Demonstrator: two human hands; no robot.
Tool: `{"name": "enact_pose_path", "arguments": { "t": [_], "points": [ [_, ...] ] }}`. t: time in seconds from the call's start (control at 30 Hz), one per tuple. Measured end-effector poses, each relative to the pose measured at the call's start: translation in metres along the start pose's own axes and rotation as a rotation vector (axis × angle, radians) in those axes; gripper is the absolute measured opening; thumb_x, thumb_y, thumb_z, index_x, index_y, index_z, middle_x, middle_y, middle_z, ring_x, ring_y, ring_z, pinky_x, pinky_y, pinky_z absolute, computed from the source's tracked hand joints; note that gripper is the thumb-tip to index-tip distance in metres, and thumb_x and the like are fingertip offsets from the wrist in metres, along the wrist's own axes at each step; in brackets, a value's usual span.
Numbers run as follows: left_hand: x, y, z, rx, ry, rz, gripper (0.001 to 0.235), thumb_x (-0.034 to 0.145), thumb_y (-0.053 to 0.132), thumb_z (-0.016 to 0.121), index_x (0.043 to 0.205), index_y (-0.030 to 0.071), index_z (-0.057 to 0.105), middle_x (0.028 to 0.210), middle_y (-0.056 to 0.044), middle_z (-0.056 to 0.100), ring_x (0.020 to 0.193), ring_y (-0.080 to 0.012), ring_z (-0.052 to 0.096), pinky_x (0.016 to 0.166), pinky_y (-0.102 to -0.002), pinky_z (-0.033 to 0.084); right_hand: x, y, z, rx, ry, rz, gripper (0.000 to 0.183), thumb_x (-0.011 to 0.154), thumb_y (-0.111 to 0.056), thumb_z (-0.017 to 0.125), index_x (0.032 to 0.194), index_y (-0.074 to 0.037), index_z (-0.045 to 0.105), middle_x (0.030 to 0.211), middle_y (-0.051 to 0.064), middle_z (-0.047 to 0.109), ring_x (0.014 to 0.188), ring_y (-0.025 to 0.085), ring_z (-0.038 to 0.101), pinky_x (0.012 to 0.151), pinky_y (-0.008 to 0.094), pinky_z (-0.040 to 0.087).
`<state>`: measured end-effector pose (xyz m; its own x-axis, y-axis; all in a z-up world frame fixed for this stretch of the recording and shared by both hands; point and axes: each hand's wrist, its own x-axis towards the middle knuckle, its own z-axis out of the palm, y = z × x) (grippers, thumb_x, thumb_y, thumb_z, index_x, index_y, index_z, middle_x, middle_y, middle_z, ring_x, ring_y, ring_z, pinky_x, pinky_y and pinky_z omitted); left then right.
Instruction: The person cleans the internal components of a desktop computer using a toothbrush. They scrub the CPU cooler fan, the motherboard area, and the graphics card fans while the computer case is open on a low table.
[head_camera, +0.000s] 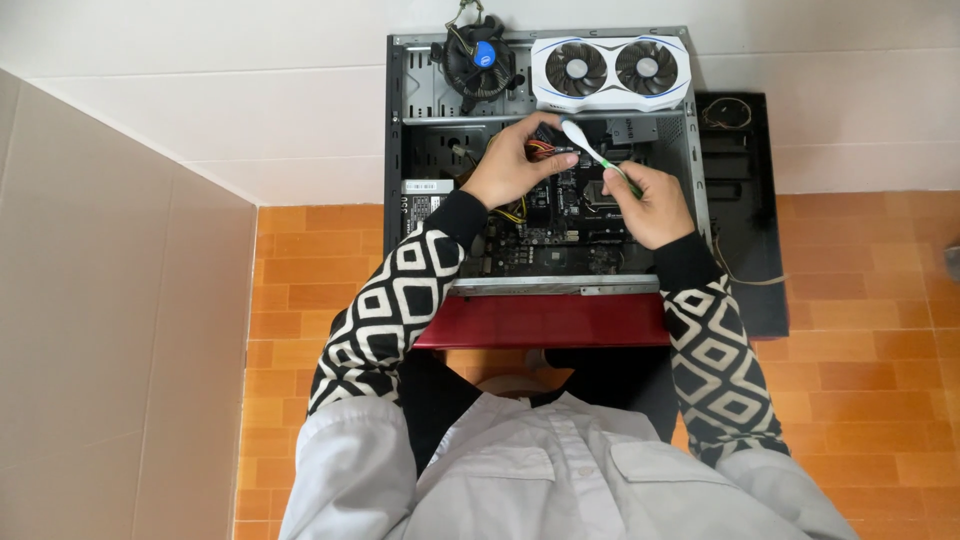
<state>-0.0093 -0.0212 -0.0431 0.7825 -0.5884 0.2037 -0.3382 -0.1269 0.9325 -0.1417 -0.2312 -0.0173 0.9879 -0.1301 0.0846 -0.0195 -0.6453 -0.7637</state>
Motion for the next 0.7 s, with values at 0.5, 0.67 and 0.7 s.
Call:
{"name": "enact_pose_path", "arguments": {
  "t": [0.5,0.67,0.7],
  "points": [
    [-0.001,0.019,-0.008,-0.006,-0.005,-0.024,0.049,0.083,0.033,0.089,0.123,0.021,0.062,0.110,-0.017,0.071,0.092,-0.0312,0.072,0.082,-0.039,0.060,-0.002,-0.016,-0.001,0.033,-0.024,-0.008,0.034,0.113,-0.026,0.058,0.085,-0.009,0.068,0.061,0.013,0.057,0.065,0.021,0.057,0.066,0.035,0.045],
    [-0.001,0.032,-0.013,0.003,-0.112,-0.028,0.052,0.090,0.029,0.079,0.126,0.017,0.043,0.100,0.000,0.057,0.058,-0.0098,0.040,0.057,-0.027,0.039,0.002,-0.007,-0.002,-0.048,-0.033,0.033,0.038,0.112,-0.038,0.051,0.087,-0.015,0.068,0.061,-0.004,0.048,0.055,0.012,0.042,0.057,0.031,0.032],
    [-0.001,0.031,-0.013,-0.047,-0.134,-0.033,0.055,0.091,0.029,0.078,0.125,0.014,0.037,0.101,-0.003,0.053,0.061,-0.0105,0.038,0.058,-0.027,0.038,0.002,-0.007,-0.002,-0.036,-0.026,0.014,0.038,0.112,-0.037,0.051,0.087,-0.014,0.068,0.062,-0.004,0.049,0.056,0.012,0.042,0.058,0.030,0.032]
  ]
}}
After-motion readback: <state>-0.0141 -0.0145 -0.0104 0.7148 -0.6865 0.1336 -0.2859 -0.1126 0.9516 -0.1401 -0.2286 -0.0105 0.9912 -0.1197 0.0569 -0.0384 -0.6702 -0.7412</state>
